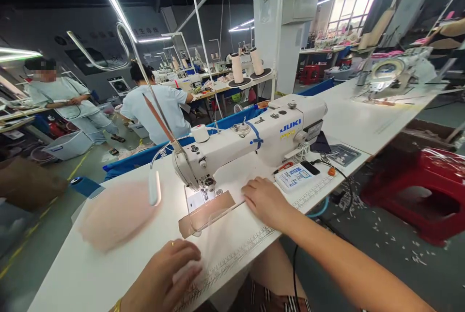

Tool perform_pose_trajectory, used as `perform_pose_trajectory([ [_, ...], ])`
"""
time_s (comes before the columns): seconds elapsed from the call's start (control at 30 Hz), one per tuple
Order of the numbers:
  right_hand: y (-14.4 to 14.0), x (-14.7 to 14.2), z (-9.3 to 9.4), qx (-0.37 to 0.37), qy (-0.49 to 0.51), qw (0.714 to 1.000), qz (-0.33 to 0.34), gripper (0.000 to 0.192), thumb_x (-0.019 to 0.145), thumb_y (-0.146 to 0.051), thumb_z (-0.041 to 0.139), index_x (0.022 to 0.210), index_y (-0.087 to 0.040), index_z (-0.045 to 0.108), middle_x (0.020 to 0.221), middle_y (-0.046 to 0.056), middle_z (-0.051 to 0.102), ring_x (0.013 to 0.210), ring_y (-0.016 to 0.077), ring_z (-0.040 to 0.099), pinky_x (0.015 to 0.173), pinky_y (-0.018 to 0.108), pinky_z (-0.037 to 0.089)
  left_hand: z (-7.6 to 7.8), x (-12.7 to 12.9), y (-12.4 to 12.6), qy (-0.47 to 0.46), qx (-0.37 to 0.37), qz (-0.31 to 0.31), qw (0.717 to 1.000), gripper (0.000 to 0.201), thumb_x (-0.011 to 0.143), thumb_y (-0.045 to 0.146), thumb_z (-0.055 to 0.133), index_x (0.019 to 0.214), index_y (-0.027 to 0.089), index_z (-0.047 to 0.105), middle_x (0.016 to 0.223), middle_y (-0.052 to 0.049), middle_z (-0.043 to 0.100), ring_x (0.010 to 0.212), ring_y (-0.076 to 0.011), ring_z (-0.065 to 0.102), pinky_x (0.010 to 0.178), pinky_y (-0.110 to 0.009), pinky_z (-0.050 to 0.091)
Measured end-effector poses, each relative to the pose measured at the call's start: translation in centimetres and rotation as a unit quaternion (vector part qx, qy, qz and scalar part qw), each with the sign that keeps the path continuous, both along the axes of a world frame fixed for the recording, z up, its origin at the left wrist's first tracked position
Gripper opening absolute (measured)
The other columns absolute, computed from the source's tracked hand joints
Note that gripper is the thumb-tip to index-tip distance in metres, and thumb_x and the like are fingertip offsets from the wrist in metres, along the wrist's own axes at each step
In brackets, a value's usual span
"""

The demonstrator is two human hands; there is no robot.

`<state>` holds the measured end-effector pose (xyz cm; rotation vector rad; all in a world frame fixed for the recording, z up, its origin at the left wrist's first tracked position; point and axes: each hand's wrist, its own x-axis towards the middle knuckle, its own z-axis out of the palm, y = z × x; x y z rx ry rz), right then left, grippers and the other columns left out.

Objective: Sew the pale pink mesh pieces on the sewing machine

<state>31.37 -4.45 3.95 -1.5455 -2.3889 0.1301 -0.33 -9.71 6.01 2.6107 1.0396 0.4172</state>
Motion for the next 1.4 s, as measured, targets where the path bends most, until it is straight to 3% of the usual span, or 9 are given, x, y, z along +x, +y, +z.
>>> perform_pose_trajectory([
  [0.13, -1.0, -3.9, -1.6, -0.083, 0.106, 0.99, 0.032, 0.011, 0.094, -0.025, 0.072, 0.1, -0.017, 0.066, 0.104, 0.012, 0.065, 0.101, 0.0313, 0.056, 0.088, 0.042, 0.045, -1.3, 2.5, 4.0, -0.052, -0.04, 0.088, 0.994, 0.022, 0.098, 0.03, 0.052, 0.115, 0.025, 0.066, 0.114, -0.008, 0.069, 0.104, -0.0265, 0.064, 0.088, -0.04, 0.052],
  [0.23, -0.8, -5.1, -2.4, -0.098, 0.143, 0.984, 0.046, 0.011, 0.094, -0.014, 0.067, 0.089, -0.019, 0.059, 0.102, 0.009, 0.063, 0.102, 0.0275, 0.056, 0.088, 0.038, 0.046, -3.1, 4.6, 7.0, -0.069, -0.072, 0.134, 0.986, 0.024, 0.081, 0.029, 0.068, 0.104, 0.022, 0.066, 0.113, -0.01, 0.063, 0.106, -0.0306, 0.059, 0.092, -0.045, 0.049],
  [0.37, 0.3, -4.9, -1.9, -0.134, 0.201, 0.967, 0.078, 0.015, 0.097, -0.012, 0.06, 0.088, -0.021, 0.052, 0.092, 0.001, 0.062, 0.09, 0.0195, 0.058, 0.081, 0.03, 0.047, -3.6, 4.5, 8.3, -0.092, -0.123, 0.124, 0.98, 0.015, 0.082, 0.028, 0.061, 0.072, 0.022, 0.051, 0.083, -0.003, 0.059, 0.081, -0.0216, 0.056, 0.075, -0.034, 0.047],
  [0.5, 1.8, -5.2, -1.3, -0.183, 0.247, 0.947, 0.092, 0.013, 0.097, -0.027, 0.066, 0.098, -0.023, 0.053, 0.092, -0.002, 0.062, 0.079, 0.0152, 0.058, 0.07, 0.025, 0.047, -2.4, 2.6, 7.3, -0.151, -0.224, 0.127, 0.954, 0.021, 0.087, 0.035, 0.058, 0.074, 0.022, 0.047, 0.068, 0.004, 0.055, 0.063, -0.0142, 0.05, 0.06, -0.026, 0.042],
  [0.7, 3.4, -7.6, -1.0, -0.285, 0.287, 0.893, 0.196, 0.019, 0.088, -0.032, 0.073, 0.086, -0.02, 0.058, 0.097, 0.003, 0.062, 0.095, 0.0202, 0.058, 0.085, 0.032, 0.047, -1.1, 0.9, 5.4, -0.344, -0.456, 0.186, 0.799, 0.038, 0.071, 0.038, 0.081, 0.077, 0.021, 0.048, 0.07, 0.004, 0.059, 0.069, -0.014, 0.058, 0.066, -0.026, 0.043],
  [0.8, 4.2, -7.7, -0.8, -0.419, 0.329, 0.812, 0.241, 0.024, 0.096, -0.042, 0.061, 0.087, -0.021, 0.055, 0.069, -0.003, 0.06, 0.068, 0.0148, 0.058, 0.07, 0.027, 0.046, -0.6, 0.2, 4.8, -0.384, -0.571, 0.215, 0.693, 0.041, 0.064, 0.033, 0.084, 0.081, 0.02, 0.049, 0.073, 0.003, 0.061, 0.07, -0.0156, 0.065, 0.065, -0.026, 0.045],
  [0.87, 4.8, -7.4, -0.7, -0.481, 0.346, 0.768, 0.244, 0.026, 0.096, -0.046, 0.061, 0.09, -0.02, 0.058, 0.062, -0.005, 0.058, 0.062, 0.0135, 0.058, 0.065, 0.024, 0.043, -0.4, 0.0, 5.0, -0.375, -0.612, 0.206, 0.665, 0.04, 0.065, 0.032, 0.084, 0.087, 0.019, 0.053, 0.074, 0.003, 0.062, 0.069, -0.0151, 0.066, 0.064, -0.025, 0.046],
  [1.07, 5.6, -7.6, -1.2, -0.407, 0.313, 0.84, 0.177, 0.013, 0.094, -0.033, 0.064, 0.088, -0.021, 0.062, 0.066, -0.005, 0.064, 0.066, 0.0146, 0.06, 0.065, 0.024, 0.041, -1.9, 1.5, 7.7, -0.317, -0.484, 0.194, 0.792, 0.055, 0.067, 0.058, 0.088, 0.089, 0.02, 0.055, 0.06, 0.008, 0.053, 0.054, -0.0113, 0.053, 0.054, -0.026, 0.046],
  [1.4, 5.1, -7.8, -1.9, -0.22, 0.321, 0.908, 0.157, 0.016, 0.094, -0.03, 0.059, 0.081, -0.021, 0.061, 0.074, -0.002, 0.057, 0.07, 0.0157, 0.053, 0.065, 0.026, 0.041, -4.2, 2.1, 8.5, -0.281, -0.387, 0.215, 0.851, 0.05, 0.079, 0.067, 0.07, 0.073, 0.018, 0.063, 0.061, 0.005, 0.048, 0.055, -0.011, 0.04, 0.048, -0.023, 0.036],
])
